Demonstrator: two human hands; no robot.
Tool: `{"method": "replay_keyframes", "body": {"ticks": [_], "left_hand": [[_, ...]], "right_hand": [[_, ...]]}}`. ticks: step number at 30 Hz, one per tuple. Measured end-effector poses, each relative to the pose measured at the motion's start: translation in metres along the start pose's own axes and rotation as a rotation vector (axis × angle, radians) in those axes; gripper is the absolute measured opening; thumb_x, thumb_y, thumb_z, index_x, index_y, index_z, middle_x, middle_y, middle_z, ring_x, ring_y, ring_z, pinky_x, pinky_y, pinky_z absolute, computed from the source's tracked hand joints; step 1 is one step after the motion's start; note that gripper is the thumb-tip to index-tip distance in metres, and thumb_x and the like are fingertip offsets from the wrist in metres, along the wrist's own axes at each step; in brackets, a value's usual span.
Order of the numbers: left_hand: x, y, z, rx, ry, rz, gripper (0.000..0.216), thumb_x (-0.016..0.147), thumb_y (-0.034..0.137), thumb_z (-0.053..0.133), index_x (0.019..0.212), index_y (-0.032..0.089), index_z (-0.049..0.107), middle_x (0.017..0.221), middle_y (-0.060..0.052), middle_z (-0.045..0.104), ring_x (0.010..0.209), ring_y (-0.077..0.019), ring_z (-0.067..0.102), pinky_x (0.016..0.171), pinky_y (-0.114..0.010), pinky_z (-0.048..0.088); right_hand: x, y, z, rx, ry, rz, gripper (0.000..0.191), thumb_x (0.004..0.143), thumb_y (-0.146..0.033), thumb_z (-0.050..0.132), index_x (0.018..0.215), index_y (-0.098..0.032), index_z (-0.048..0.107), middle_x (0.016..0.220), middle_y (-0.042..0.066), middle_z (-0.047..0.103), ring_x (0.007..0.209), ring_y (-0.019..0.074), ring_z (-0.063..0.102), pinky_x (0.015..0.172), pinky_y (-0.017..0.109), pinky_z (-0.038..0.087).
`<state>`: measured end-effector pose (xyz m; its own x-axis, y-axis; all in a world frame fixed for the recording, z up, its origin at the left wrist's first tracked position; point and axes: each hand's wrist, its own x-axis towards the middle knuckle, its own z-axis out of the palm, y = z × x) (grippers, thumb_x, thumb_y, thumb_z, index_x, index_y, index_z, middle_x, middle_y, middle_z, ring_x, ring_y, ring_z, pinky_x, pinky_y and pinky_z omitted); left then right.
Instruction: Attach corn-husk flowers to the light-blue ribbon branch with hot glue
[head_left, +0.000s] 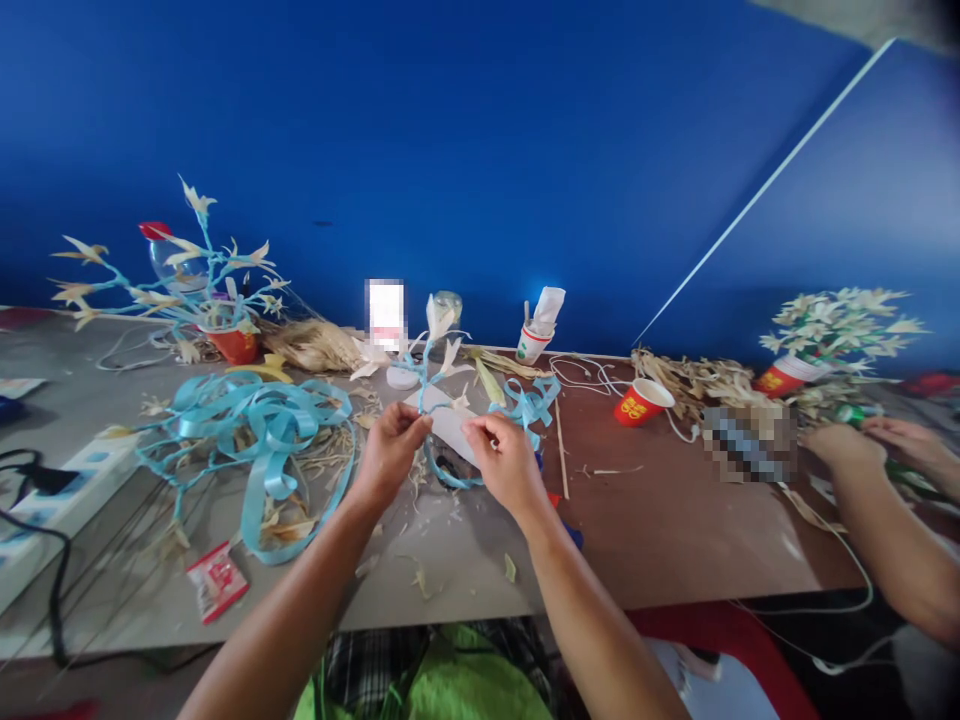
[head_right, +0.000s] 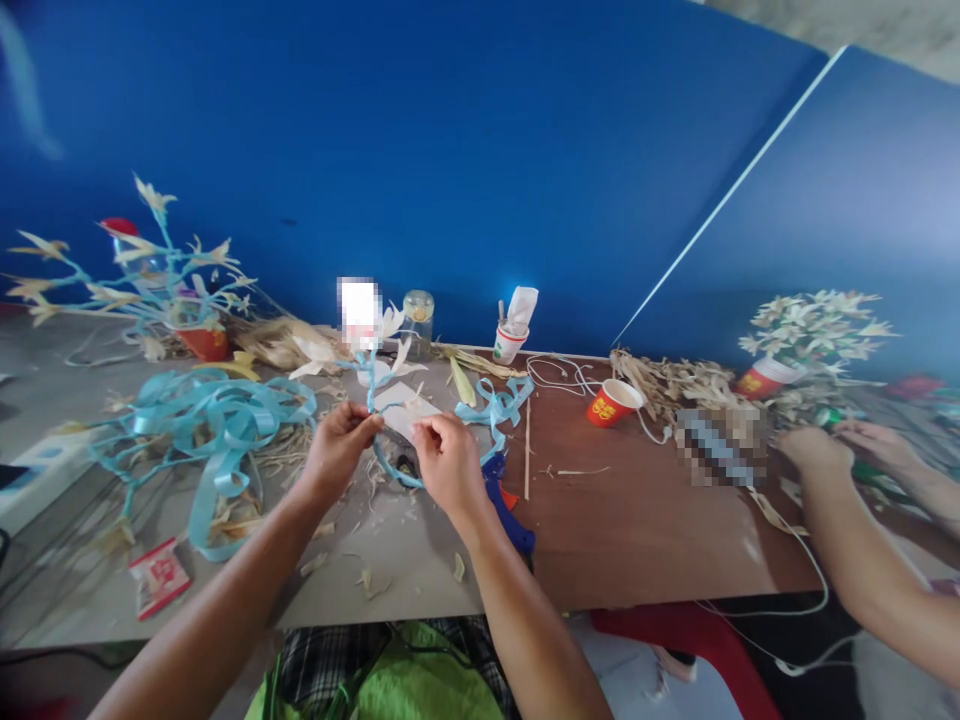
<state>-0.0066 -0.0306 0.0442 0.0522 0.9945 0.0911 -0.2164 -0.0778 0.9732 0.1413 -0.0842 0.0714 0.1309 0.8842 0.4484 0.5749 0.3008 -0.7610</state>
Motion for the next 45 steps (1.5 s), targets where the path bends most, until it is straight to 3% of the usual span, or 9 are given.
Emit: {"method": "replay_keyframes", "body": {"ticks": [5,10,18,24,27,32,38,42,45], "left_hand": [[0.002,-0.002,-0.001,-0.25,-0.07,-0.111,0.022,0.063,0.023,0.074,0.069,0.016,0.054,0.059,0.004,0.058,0.053,-0.0061,0.049,0.054,-0.019,0.035],[0.002,-0.002,0.001,-0.322,-0.104,-0.145,0.024,0.061,0.023,0.075,0.068,0.015,0.054,0.059,0.004,0.058,0.054,-0.0068,0.052,0.057,-0.02,0.039],[0.003,-0.012,0.004,-0.157,-0.018,-0.048,0.028,0.061,0.027,0.075,0.073,0.017,0.052,0.06,0.005,0.057,0.052,-0.0079,0.052,0.053,-0.021,0.039],[0.001,-0.01,0.006,-0.103,-0.015,-0.03,0.029,0.061,0.028,0.074,0.072,0.016,0.05,0.058,0.005,0.056,0.053,-0.0083,0.052,0.054,-0.021,0.039],[0.001,-0.009,0.005,-0.073,-0.003,-0.002,0.028,0.061,0.028,0.074,0.072,0.016,0.051,0.058,0.005,0.056,0.053,-0.0074,0.051,0.054,-0.02,0.039],[0.003,-0.005,-0.001,-0.156,0.042,-0.005,0.029,0.062,0.028,0.075,0.073,0.017,0.05,0.056,0.007,0.055,0.048,-0.0051,0.046,0.048,-0.018,0.035],[0.004,0.002,-0.001,-0.296,0.002,-0.09,0.03,0.06,0.028,0.077,0.07,0.017,0.05,0.055,0.006,0.055,0.045,-0.0044,0.043,0.043,-0.016,0.031],[0.002,0.005,0.001,-0.325,-0.059,-0.12,0.032,0.056,0.027,0.078,0.068,0.017,0.05,0.057,0.004,0.056,0.052,-0.007,0.049,0.05,-0.019,0.037],[0.0,0.004,0.001,-0.249,-0.1,-0.11,0.03,0.059,0.028,0.076,0.069,0.017,0.05,0.06,0.004,0.056,0.054,-0.0074,0.048,0.052,-0.02,0.037]], "right_hand": [[-0.007,0.012,0.005,0.131,-0.144,0.118,0.021,0.083,-0.03,0.051,0.085,-0.015,0.066,0.077,0.006,0.066,0.068,0.0158,0.058,0.064,0.026,0.044],[-0.006,0.009,0.014,0.258,-0.235,0.222,0.023,0.081,-0.034,0.053,0.085,-0.015,0.064,0.071,0.003,0.063,0.061,0.0125,0.054,0.058,0.023,0.042],[-0.006,0.005,0.047,0.338,-0.112,0.377,0.021,0.069,-0.037,0.062,0.072,-0.017,0.056,0.062,-0.001,0.056,0.057,0.0115,0.049,0.054,0.023,0.039],[-0.005,0.006,0.051,0.37,-0.09,0.359,0.022,0.071,-0.034,0.058,0.058,-0.018,0.051,0.049,-0.005,0.044,0.048,0.0083,0.037,0.046,0.021,0.029],[-0.004,0.005,0.051,0.539,-0.087,0.47,0.019,0.069,-0.033,0.058,0.06,-0.019,0.05,0.045,-0.008,0.04,0.042,0.0072,0.035,0.041,0.021,0.025],[-0.001,0.011,0.045,1.055,-0.271,0.746,0.021,0.066,-0.035,0.062,0.07,-0.019,0.05,0.054,-0.006,0.056,0.031,0.0026,0.027,0.036,0.019,0.017],[0.002,0.015,0.038,1.141,-0.511,0.774,0.03,0.063,-0.039,0.07,0.08,-0.018,0.055,0.052,-0.006,0.055,0.032,0.0023,0.027,0.037,0.018,0.015],[0.007,0.015,0.037,1.041,-0.442,0.733,0.029,0.053,-0.031,0.077,0.064,-0.015,0.055,0.047,-0.009,0.041,0.039,0.0017,0.028,0.039,0.017,0.015],[0.01,0.017,0.036,0.983,-0.312,0.726,0.025,0.052,-0.026,0.075,0.06,-0.015,0.055,0.048,-0.008,0.041,0.04,0.0023,0.029,0.04,0.018,0.018]]}}
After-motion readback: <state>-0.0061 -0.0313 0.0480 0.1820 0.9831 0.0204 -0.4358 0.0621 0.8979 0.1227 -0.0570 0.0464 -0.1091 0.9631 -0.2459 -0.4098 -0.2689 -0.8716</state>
